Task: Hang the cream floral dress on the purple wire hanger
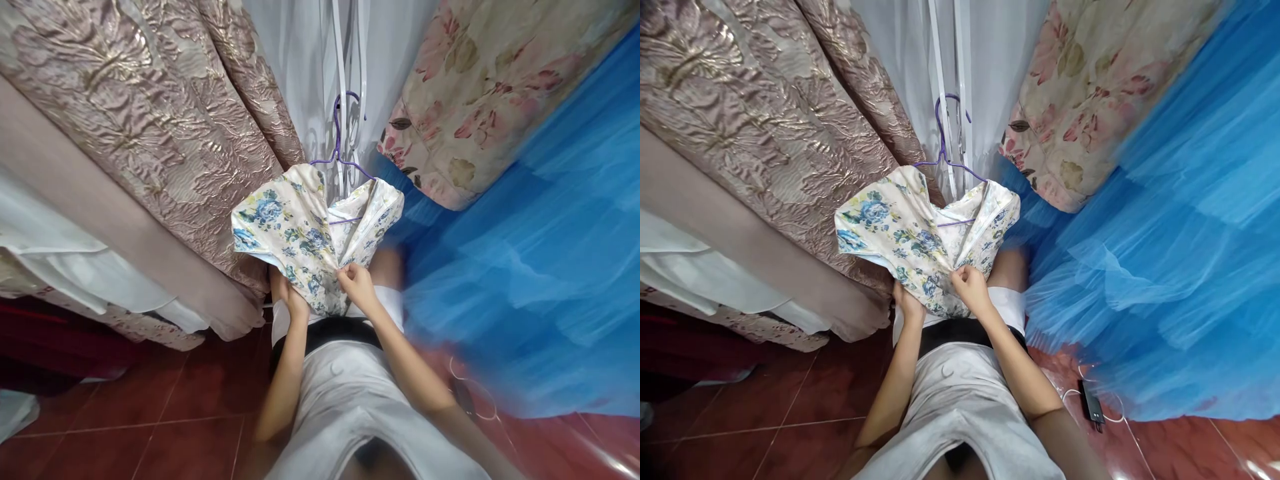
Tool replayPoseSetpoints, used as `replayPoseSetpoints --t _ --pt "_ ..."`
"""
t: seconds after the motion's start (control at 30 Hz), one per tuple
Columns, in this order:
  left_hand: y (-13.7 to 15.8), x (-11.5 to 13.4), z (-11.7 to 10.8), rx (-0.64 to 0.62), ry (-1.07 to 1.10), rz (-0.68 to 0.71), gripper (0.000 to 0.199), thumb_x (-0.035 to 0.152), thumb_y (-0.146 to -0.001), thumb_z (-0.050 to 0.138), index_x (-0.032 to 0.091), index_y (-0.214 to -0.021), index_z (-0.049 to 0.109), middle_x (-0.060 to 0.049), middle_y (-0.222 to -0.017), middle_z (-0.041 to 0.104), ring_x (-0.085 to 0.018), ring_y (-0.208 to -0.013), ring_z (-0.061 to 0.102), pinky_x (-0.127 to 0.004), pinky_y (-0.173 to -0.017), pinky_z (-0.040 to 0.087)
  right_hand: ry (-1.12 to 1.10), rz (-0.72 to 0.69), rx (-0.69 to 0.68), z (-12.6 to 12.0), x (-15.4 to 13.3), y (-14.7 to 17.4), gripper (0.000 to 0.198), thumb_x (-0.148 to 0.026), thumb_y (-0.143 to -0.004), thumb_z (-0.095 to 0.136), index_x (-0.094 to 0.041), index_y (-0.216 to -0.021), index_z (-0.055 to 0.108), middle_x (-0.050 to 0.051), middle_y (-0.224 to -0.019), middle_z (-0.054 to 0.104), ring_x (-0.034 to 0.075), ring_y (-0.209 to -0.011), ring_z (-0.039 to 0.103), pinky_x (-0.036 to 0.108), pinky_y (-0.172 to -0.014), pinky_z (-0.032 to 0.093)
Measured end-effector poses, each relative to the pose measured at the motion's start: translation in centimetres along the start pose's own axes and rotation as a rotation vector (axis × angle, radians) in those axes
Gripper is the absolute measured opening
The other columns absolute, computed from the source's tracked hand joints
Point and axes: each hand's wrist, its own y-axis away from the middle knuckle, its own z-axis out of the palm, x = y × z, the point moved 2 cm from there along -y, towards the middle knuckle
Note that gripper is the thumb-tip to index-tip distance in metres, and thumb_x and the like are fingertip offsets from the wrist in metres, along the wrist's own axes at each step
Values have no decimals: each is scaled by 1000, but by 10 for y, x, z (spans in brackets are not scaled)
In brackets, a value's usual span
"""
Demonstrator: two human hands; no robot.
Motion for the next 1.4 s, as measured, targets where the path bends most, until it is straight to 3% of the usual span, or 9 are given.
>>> replayPoseSetpoints --t 0.1,0.2,0.27,0.33,0.6,0.9,1.1,1.27,1.4 --pt "-2 21 -13 242 -58 276 20 38 -97 55 19 -103 59 -8 -103 63 -20 -97 63 -36 -89 52 -120 38 -26 -2 -2 3 25 -39 -82 61 -21 -66 54 -2 -46 58 12 -42 49 25 -50 38" --pt "13 34 2 -140 -105 407 14 32 -99 55 19 -98 60 -6 -94 63 -20 -92 63 -33 -83 53 -205 45 7 -5 -6 6 27 -41 -78 67 -19 -65 58 -1 -46 59 11 -41 48 24 -47 36" --pt "31 34 19 -397 -149 381 12 28 -99 57 19 -105 63 -8 -97 66 -20 -93 65 -33 -83 53 -260 35 24 -6 -8 8 29 -43 -76 71 -18 -65 61 0 -47 60 11 -41 49 23 -46 37" --pt "46 30 35 -490 -192 341 17 26 -97 59 19 -112 62 -10 -104 68 -21 -97 66 -34 -86 54 -314 27 33 -6 -9 12 31 -45 -74 74 -17 -66 64 0 -47 61 11 -41 50 23 -45 38" --pt "60 28 51 -582 -275 348 10 18 -94 54 20 -94 64 -6 -87 69 -22 -85 63 -35 -81 49 -444 -3 167 -8 -10 20 30 -42 -77 74 -17 -64 65 -1 -48 60 10 -40 47 24 -44 37" --pt "67 32 39 -754 -305 263 10 24 -94 57 21 -86 60 -5 -76 62 -21 -77 59 -33 -75 47 -532 -235 163 -25 -126 -75 28 -37 -81 71 -17 -62 64 -2 -50 59 7 -38 38 22 -38 32" --pt "50 18 28 -758 -260 264 16 28 -96 57 20 -84 61 -4 -79 63 -18 -75 60 -31 -73 50 -596 -229 128 -33 -135 -85 32 -40 -77 77 -17 -62 63 -3 -47 57 5 -35 35 20 -35 26" --pt "-20 93 53 -559 -157 594 27 30 -101 55 19 -123 67 -14 -123 68 -24 -114 65 -35 -88 55 -526 -265 130 -35 -122 -68 34 -46 -77 79 -17 -67 63 -4 -46 55 6 -36 38 20 -37 29" --pt "-85 160 99 -696 -243 782 36 38 -106 45 20 -132 61 -13 -134 64 -25 -126 60 -40 -107 49 -437 -319 138 -39 -125 -69 36 -47 -80 76 -17 -66 62 -4 -47 55 7 -37 40 21 -39 31"
